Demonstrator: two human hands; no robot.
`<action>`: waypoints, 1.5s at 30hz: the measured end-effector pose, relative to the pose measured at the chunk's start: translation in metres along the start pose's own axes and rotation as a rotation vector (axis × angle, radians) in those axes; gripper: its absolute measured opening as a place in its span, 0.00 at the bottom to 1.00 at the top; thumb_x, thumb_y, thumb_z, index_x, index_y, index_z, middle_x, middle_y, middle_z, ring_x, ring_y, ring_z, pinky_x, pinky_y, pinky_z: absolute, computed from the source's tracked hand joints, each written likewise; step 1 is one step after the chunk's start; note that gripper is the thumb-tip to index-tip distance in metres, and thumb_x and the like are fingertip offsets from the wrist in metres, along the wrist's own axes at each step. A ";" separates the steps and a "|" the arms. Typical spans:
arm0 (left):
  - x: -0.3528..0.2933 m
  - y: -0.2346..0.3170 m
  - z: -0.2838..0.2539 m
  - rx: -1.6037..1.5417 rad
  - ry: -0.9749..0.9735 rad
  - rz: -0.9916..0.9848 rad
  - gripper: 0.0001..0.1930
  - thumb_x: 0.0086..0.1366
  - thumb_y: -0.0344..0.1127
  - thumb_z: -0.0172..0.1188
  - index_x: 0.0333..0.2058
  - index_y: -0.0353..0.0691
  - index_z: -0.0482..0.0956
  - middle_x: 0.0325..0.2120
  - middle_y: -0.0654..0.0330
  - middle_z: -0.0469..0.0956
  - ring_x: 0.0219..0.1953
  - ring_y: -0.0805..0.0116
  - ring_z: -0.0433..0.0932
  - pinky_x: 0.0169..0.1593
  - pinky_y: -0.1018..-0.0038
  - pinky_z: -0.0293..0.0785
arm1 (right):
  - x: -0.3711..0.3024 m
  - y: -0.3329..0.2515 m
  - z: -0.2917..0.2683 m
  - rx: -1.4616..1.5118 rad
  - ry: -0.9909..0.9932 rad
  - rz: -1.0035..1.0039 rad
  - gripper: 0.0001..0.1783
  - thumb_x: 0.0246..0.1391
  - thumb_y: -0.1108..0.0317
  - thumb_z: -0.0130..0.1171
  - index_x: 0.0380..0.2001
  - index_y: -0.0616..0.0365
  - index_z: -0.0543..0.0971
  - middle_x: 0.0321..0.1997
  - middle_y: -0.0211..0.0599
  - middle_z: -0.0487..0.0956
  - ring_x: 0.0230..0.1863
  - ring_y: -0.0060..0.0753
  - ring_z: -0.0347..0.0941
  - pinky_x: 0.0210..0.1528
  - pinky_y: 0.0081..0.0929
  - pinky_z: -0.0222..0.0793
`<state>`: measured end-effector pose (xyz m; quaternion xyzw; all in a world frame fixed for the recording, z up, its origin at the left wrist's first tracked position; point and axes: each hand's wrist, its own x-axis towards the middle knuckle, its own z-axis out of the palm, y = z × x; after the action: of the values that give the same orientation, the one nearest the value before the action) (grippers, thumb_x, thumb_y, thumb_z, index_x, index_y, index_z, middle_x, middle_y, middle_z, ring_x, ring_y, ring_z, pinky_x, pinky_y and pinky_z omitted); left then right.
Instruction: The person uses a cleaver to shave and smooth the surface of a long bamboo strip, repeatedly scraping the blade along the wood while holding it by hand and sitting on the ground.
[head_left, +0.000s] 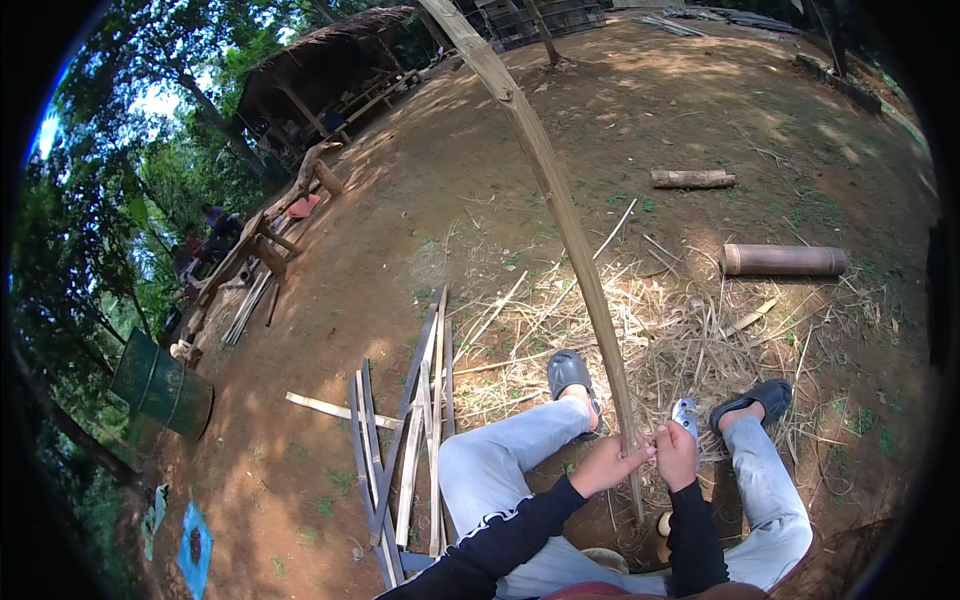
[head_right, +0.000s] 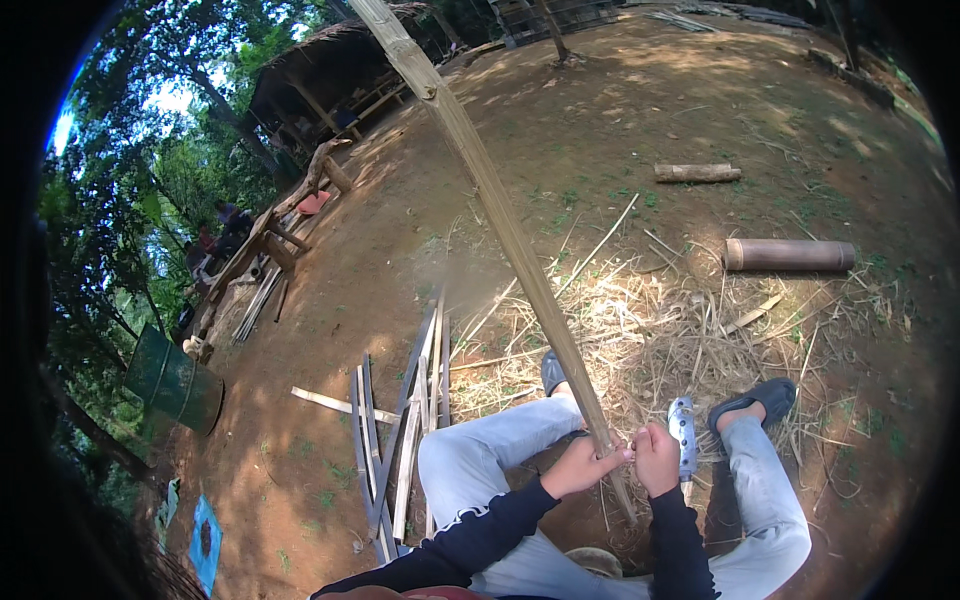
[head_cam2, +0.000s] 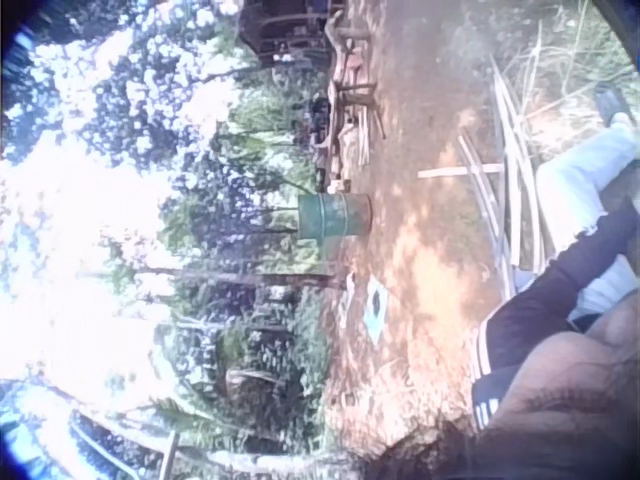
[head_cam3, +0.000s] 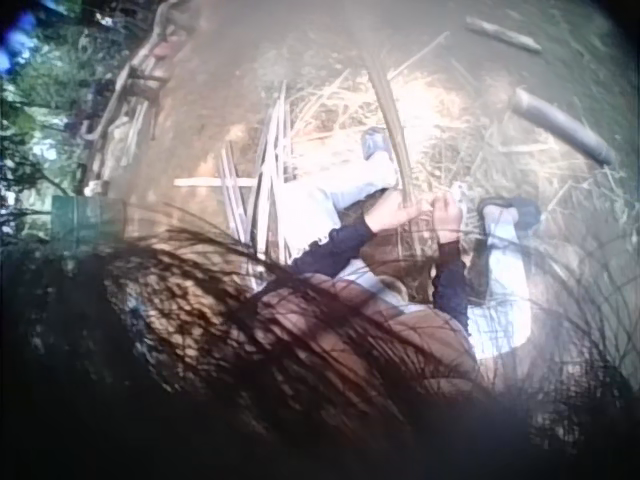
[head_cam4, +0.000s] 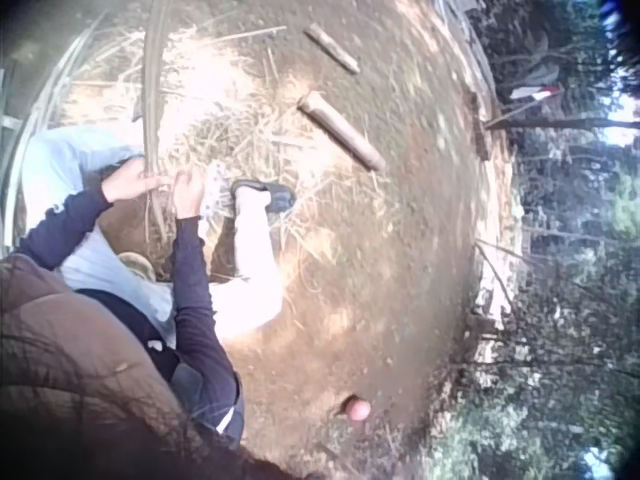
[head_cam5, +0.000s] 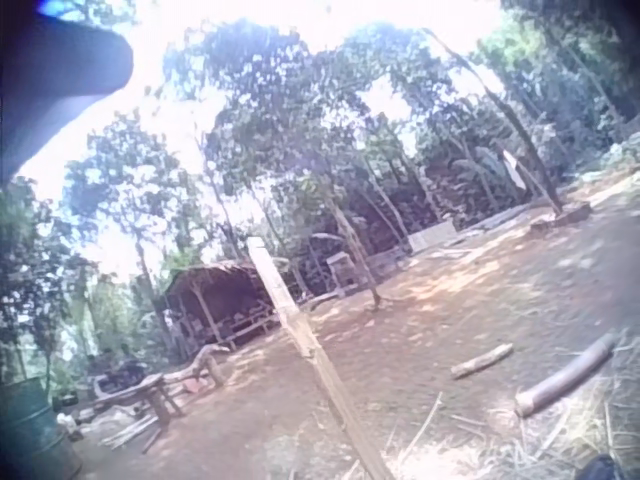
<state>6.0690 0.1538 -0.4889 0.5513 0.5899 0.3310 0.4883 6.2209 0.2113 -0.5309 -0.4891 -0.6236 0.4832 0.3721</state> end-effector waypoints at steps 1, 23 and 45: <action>0.001 0.006 0.001 0.058 0.010 -0.011 0.13 0.62 0.41 0.60 0.34 0.36 0.76 0.26 0.60 0.76 0.31 0.73 0.75 0.37 0.72 0.71 | 0.005 0.014 -0.004 -0.021 0.051 -0.008 0.15 0.57 0.67 0.48 0.20 0.65 0.72 0.17 0.45 0.72 0.20 0.39 0.70 0.25 0.34 0.62; -0.006 -0.002 -0.031 -0.202 -0.102 0.134 0.19 0.67 0.43 0.53 0.48 0.32 0.73 0.38 0.58 0.77 0.42 0.72 0.74 0.48 0.74 0.69 | -0.020 -0.021 -0.003 0.510 -0.386 0.087 0.14 0.65 0.62 0.46 0.27 0.59 0.69 0.22 0.25 0.67 0.23 0.17 0.63 0.27 0.17 0.62; -0.010 0.005 -0.022 0.133 0.074 0.177 0.18 0.62 0.46 0.60 0.37 0.34 0.77 0.26 0.54 0.78 0.29 0.66 0.77 0.35 0.70 0.72 | -0.009 0.007 -0.007 -0.310 -0.448 0.001 0.15 0.55 0.70 0.51 0.45 0.62 0.75 0.40 0.41 0.76 0.41 0.32 0.73 0.44 0.25 0.67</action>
<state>6.0489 0.1480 -0.4749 0.6199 0.5773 0.3530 0.3973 6.2316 0.2048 -0.5356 -0.4213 -0.7568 0.4782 0.1453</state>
